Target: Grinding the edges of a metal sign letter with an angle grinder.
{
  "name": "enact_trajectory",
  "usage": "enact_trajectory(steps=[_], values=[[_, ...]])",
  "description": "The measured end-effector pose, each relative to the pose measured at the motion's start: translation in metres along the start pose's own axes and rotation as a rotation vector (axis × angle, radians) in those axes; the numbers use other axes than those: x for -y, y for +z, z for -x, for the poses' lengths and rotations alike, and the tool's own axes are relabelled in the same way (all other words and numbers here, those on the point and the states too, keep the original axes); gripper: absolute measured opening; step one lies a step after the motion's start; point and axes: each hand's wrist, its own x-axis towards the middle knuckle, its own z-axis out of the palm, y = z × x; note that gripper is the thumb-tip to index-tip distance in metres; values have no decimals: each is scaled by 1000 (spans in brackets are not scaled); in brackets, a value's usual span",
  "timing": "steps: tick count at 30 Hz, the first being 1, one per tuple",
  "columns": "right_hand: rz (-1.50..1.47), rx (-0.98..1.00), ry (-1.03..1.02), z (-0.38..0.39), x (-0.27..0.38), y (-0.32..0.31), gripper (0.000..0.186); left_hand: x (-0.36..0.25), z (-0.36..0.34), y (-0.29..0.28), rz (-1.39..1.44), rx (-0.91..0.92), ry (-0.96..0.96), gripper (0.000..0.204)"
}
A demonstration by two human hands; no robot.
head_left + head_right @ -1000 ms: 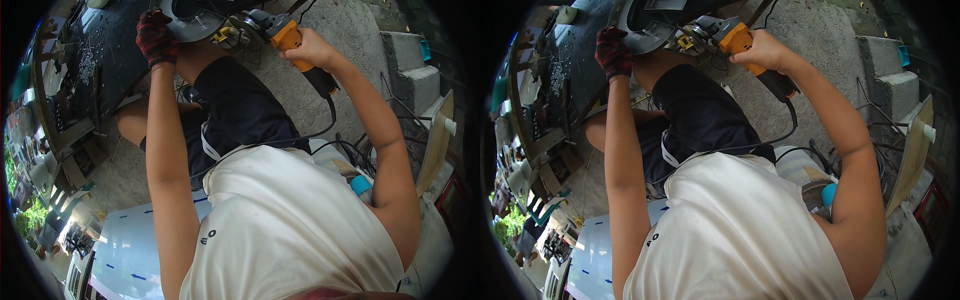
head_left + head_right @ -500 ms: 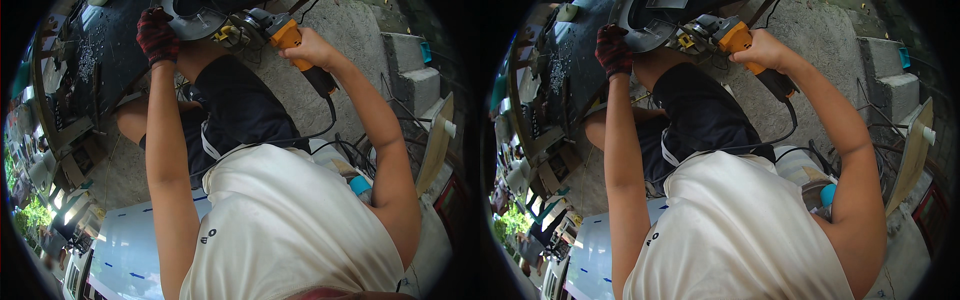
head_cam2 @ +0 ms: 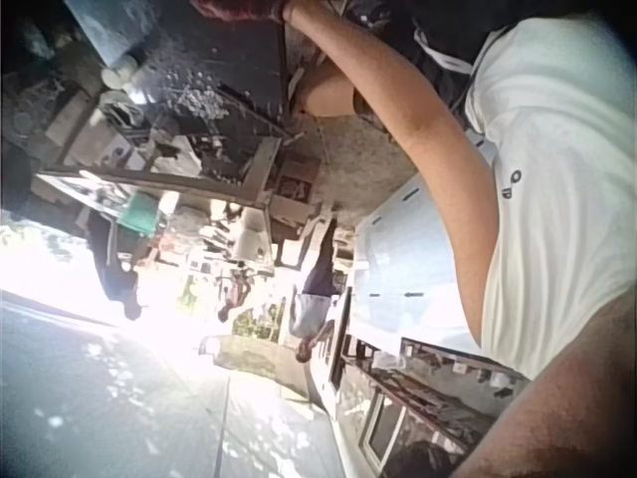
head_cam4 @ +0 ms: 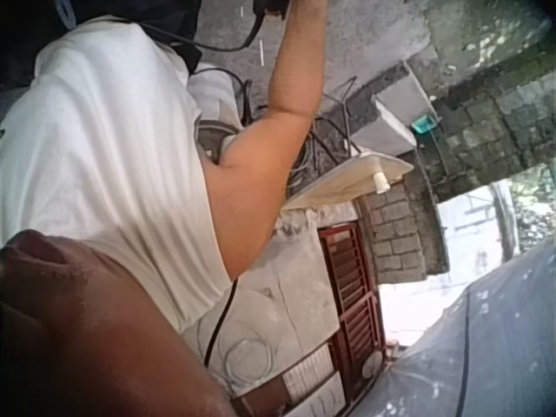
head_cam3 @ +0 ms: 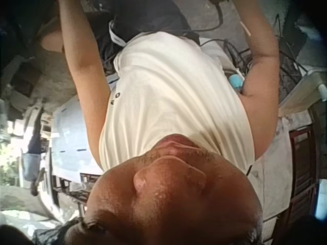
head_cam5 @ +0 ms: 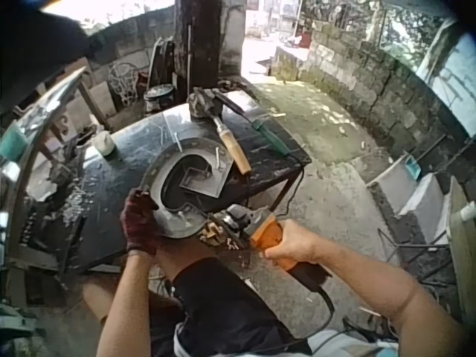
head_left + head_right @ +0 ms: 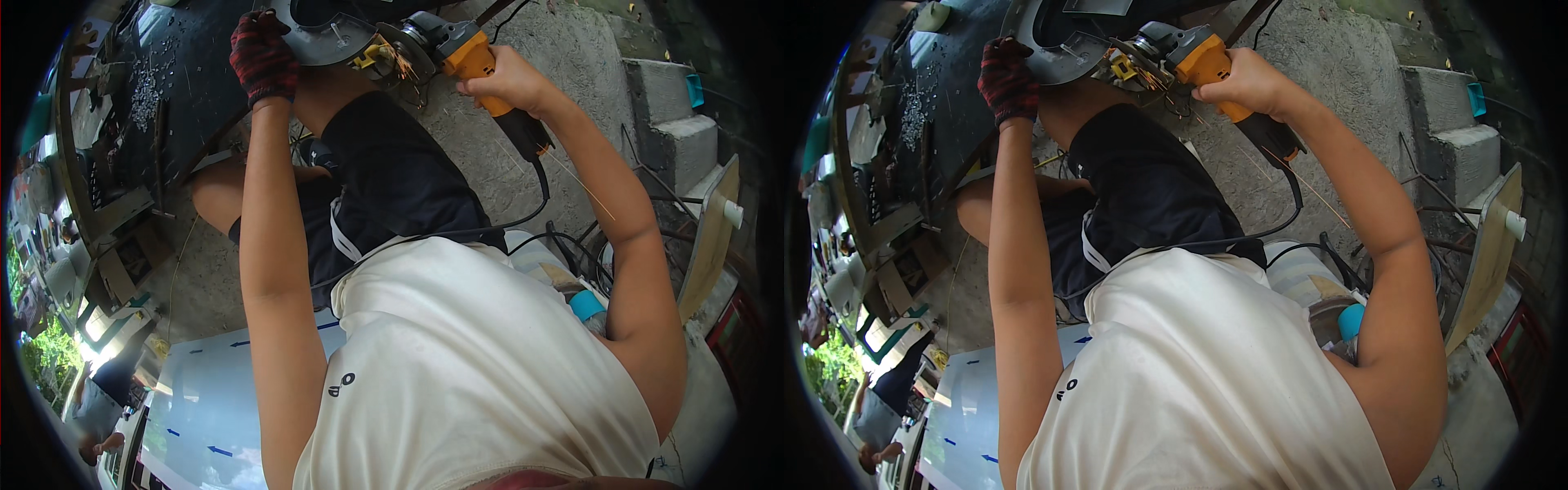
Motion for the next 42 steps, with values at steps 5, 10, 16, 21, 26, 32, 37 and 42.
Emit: enact_trajectory(steps=[5, 10, 16, 21, 26, 32, 37, 42], values=[[-33, -2, 1, -3, -7, -2, 44, 3, -1, 1, -114, 17, 46, 27], [2, -3, -14, -3, -9, -2, 46, 2, 0, 0, -124, 28, 36, 27], [31, 9, 2, -5, -9, -3, 46, 3, 0, 1, -91, 9, 40, 27], [-14, 24, -14, -1, -2, -2, 45, 4, 0, 1, -93, -3, 74, 27], [-15, 40, -23, -3, -4, -4, 44, 6, 0, 2, -101, -8, 96, 26], [15, 22, 0, -1, -2, -2, 42, 9, -1, 3, -79, -6, 63, 27], [-35, 43, -32, -4, -4, -3, 42, 6, 0, 4, -110, -15, 89, 28], [21, 27, -15, -5, -5, -3, 44, 6, -1, 3, -122, -7, 81, 28]])
